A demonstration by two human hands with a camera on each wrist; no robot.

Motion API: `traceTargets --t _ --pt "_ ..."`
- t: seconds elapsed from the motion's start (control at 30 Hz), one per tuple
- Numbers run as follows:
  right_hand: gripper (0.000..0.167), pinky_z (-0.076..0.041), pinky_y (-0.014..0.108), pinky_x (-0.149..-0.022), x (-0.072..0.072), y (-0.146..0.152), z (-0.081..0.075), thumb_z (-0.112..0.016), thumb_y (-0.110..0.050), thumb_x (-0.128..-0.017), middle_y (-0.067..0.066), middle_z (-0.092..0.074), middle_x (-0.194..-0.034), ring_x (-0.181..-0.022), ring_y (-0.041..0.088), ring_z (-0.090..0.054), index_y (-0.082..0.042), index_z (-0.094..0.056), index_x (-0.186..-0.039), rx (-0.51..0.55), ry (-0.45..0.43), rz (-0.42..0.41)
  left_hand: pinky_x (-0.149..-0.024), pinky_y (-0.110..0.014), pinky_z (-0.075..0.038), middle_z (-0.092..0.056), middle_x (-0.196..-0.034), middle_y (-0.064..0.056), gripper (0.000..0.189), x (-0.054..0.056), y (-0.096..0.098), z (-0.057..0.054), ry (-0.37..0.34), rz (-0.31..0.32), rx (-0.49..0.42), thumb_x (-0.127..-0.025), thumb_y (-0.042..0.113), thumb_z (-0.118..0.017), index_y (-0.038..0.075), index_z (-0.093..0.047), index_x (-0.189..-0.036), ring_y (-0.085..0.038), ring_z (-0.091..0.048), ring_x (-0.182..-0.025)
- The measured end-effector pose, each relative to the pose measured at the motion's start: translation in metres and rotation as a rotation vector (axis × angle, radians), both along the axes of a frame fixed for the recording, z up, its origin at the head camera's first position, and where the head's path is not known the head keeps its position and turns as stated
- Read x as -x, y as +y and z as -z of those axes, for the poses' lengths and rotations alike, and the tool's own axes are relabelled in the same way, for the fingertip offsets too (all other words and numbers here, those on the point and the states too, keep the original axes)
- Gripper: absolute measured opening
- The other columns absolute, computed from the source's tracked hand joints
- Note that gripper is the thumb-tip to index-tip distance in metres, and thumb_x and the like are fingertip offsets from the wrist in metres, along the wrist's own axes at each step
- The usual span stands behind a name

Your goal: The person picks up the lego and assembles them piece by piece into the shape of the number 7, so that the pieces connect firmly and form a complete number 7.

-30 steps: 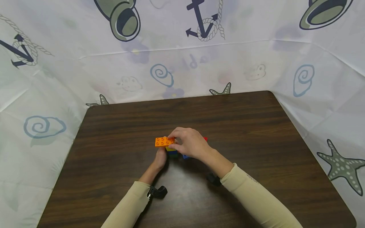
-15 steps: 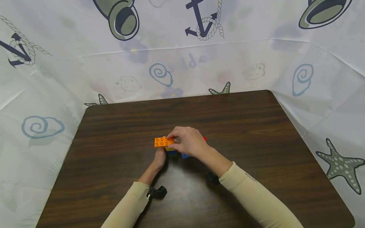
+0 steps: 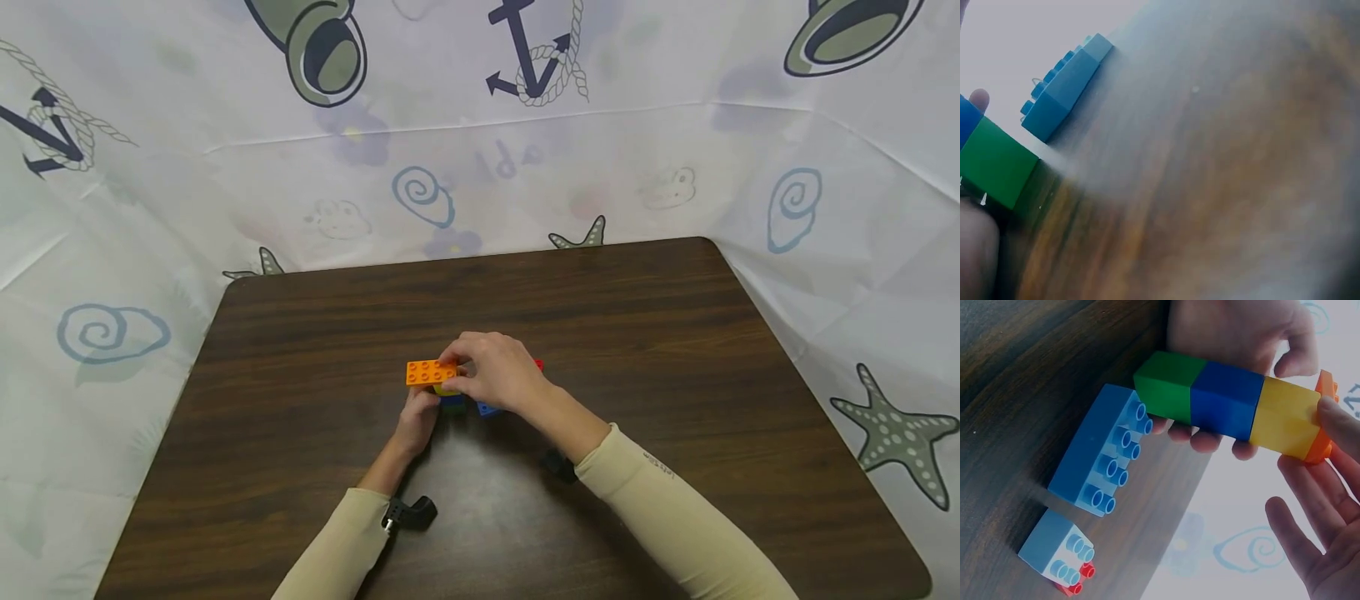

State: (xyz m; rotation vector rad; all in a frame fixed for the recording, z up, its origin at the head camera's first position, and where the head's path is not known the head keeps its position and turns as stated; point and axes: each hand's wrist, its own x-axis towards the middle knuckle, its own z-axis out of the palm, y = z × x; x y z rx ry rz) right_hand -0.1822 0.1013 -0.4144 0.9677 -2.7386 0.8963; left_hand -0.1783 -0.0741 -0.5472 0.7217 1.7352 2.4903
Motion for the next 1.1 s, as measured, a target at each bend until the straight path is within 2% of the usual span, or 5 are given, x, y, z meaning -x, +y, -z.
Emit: traceTargets --t 0.13,0.23,0.4,0.7,1.1 --pt "0.03 -0.051 0.025 -0.068 0.0 0.001 0.002 -0.084 -0.029 -0.079 -0.009 -0.068 -0.097 -0.077 0.006 -0.061 -0.017 -0.073 -0.104 0.002 0.024 -0.013 -0.096 -0.028 -0.041 -0.061 -0.115 -0.01 0.039 -0.004 -0.001 -0.009 0.01 0.025 0.023 -0.087 0.001 -0.042 0.014 -0.059 -0.119 -0.012 -0.057 -0.101" --pt "0.029 -0.052 0.025 -0.07 0.0 0.001 0.004 -0.083 -0.03 -0.08 -0.008 -0.069 -0.097 -0.078 0.006 -0.062 -0.016 -0.073 -0.105 -0.003 0.045 -0.016 -0.095 -0.028 -0.042 -0.062 -0.111 -0.009 0.031 -0.004 0.001 -0.014 -0.054 0.01 0.049 -0.095 0.016 -0.045 0.0 -0.058 -0.118 -0.013 -0.058 -0.099" --pt "0.03 -0.053 0.027 -0.071 -0.001 0.003 0.006 -0.083 -0.029 -0.081 -0.007 -0.069 -0.098 -0.081 0.007 -0.063 -0.016 -0.073 -0.106 -0.001 0.071 -0.01 -0.092 -0.026 -0.04 -0.065 -0.101 0.002 0.062 0.001 0.005 -0.019 -0.154 -0.022 0.133 -0.098 0.041 -0.046 -0.018 -0.052 -0.117 -0.011 -0.058 -0.093" --pt "0.035 -0.053 0.026 -0.071 0.001 0.005 0.01 -0.083 -0.027 -0.081 -0.005 -0.069 -0.1 -0.081 0.007 -0.063 -0.013 -0.072 -0.112 0.042 0.085 -0.052 -0.085 -0.024 -0.041 -0.062 -0.091 0.006 0.05 0.0 0.009 -0.025 -0.183 -0.094 0.206 -0.098 0.03 -0.044 -0.017 -0.054 -0.111 -0.008 -0.056 -0.084" --pt "0.037 -0.054 0.028 -0.076 0.001 0.006 0.01 -0.082 -0.028 -0.081 -0.003 -0.07 -0.102 -0.083 0.01 -0.064 -0.01 -0.072 -0.113 0.058 0.081 -0.066 -0.081 -0.023 -0.044 -0.062 -0.09 0.002 0.048 0.0 0.012 -0.025 -0.12 -0.165 0.261 -0.098 0.03 -0.042 -0.014 -0.057 -0.11 -0.008 -0.056 -0.082"
